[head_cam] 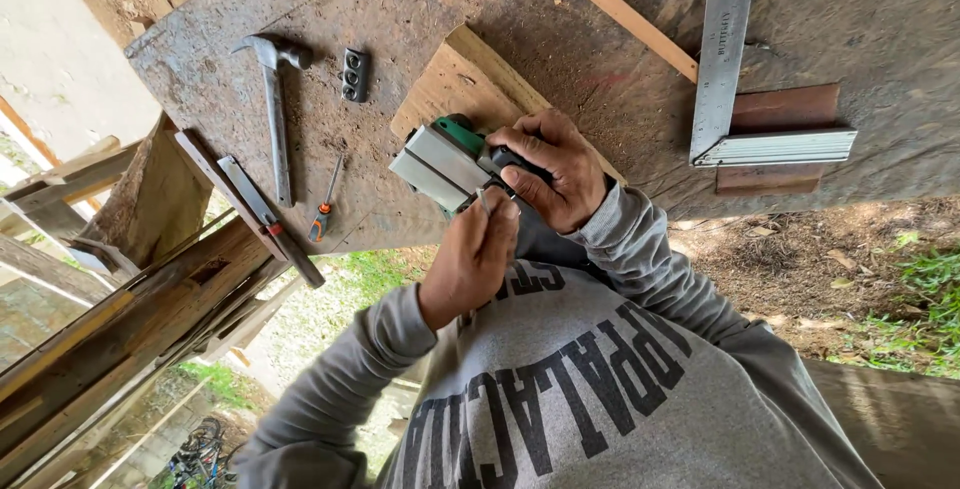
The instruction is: The recorder is maintaining or assembling parts of a handheld electric power planer at a workbench.
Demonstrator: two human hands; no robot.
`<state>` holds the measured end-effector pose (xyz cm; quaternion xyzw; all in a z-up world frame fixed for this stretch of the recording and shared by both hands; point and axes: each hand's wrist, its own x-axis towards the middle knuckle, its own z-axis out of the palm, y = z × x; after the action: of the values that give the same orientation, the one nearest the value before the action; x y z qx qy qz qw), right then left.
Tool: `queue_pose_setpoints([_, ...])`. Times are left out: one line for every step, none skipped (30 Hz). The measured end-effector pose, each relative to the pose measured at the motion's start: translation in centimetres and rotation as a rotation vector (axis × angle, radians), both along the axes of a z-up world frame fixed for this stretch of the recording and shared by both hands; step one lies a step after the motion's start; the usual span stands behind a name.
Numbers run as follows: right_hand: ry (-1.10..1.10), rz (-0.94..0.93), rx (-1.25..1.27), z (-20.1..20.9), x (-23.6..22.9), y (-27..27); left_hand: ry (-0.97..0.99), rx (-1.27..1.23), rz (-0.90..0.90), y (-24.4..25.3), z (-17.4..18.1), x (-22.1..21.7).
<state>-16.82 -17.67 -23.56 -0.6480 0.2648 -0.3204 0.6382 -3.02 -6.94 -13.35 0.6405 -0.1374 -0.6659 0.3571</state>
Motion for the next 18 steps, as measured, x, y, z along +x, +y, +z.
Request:
queue_pose_setpoints([0.000,-0.002,0.007,-0.1,0.0,0.0,0.000,0.007,-0.002,-0.8,0.3,0.5])
queue_pose_setpoints([-0.010,0.001,0.001,-0.3,0.1,0.0,-0.269,-0.217,-0.262,-1.6,0.6,1.0])
queue_pose_setpoints([-0.020,0.005,-0.005,-0.3,0.1,0.0,-0.533,-0.441,-0.526,-2.4,0.9,1.5])
queue_pose_setpoints([-0.016,-0.006,-0.003,-0.5,0.2,0.2,-0.527,-0.443,-0.536,-2.7,0.7,1.8])
queue_pose_setpoints([-0.017,-0.011,-0.006,-0.6,0.2,0.3,-0.461,-0.268,-0.722,-3.1,0.5,2.1])
queue_pose_setpoints([-0.018,-0.011,-0.012,-0.7,0.2,0.3,-0.390,-0.095,-0.900,-3.4,0.3,2.2])
queue_pose_setpoints([-0.013,-0.016,-0.014,-0.8,0.1,0.3,-0.386,-0.099,-0.904,-3.8,0.4,2.0])
queue_pose_setpoints([-0.014,-0.011,-0.014,-0.8,0.0,0.4,-0.410,-0.067,-0.970,-4.0,0.7,1.5])
queue_pose_setpoints([-0.014,-0.006,-0.015,-0.7,0.0,0.5,-0.434,-0.035,-1.035,-4.2,1.1,1.2])
queue_pose_setpoints([-0.021,0.001,-0.025,-0.7,0.0,0.4,-0.446,-0.039,-1.026,-3.8,1.2,1.4])
queue_pose_setpoints([-0.018,-0.003,-0.042,-0.8,0.1,0.2,-0.428,-0.071,-0.984,-3.4,1.2,1.6])
queue_pose_setpoints([-0.016,-0.003,-0.055,-0.8,0.1,0.2,-0.408,-0.098,-0.940,-2.9,1.4,1.7])
queue_pose_setpoints([-0.024,0.008,-0.060,-0.7,0.2,-0.2,-0.418,-0.097,-0.928,-2.2,1.6,1.7])
queue_pose_setpoints([-0.016,0.014,-0.058,-0.5,0.0,-0.2,-0.273,-0.065,-0.673,-1.2,2.1,1.6])
queue_pose_setpoints([-0.007,0.019,-0.056,-0.3,-0.1,-0.2,-0.130,-0.034,-0.416,-0.2,2.5,1.5])
queue_pose_setpoints([-0.009,0.024,-0.059,-0.2,-0.2,-0.1,-0.132,-0.036,-0.410,0.2,2.5,0.9])
queue_pose_setpoints([0.001,0.030,-0.052,0.1,-0.2,0.0,-0.065,-0.035,-0.214,0.5,2.6,0.3])
queue_pose_setpoints([0.010,0.033,-0.055,0.2,-0.2,-0.3,0.000,-0.043,-0.019,0.6,2.4,-0.3])
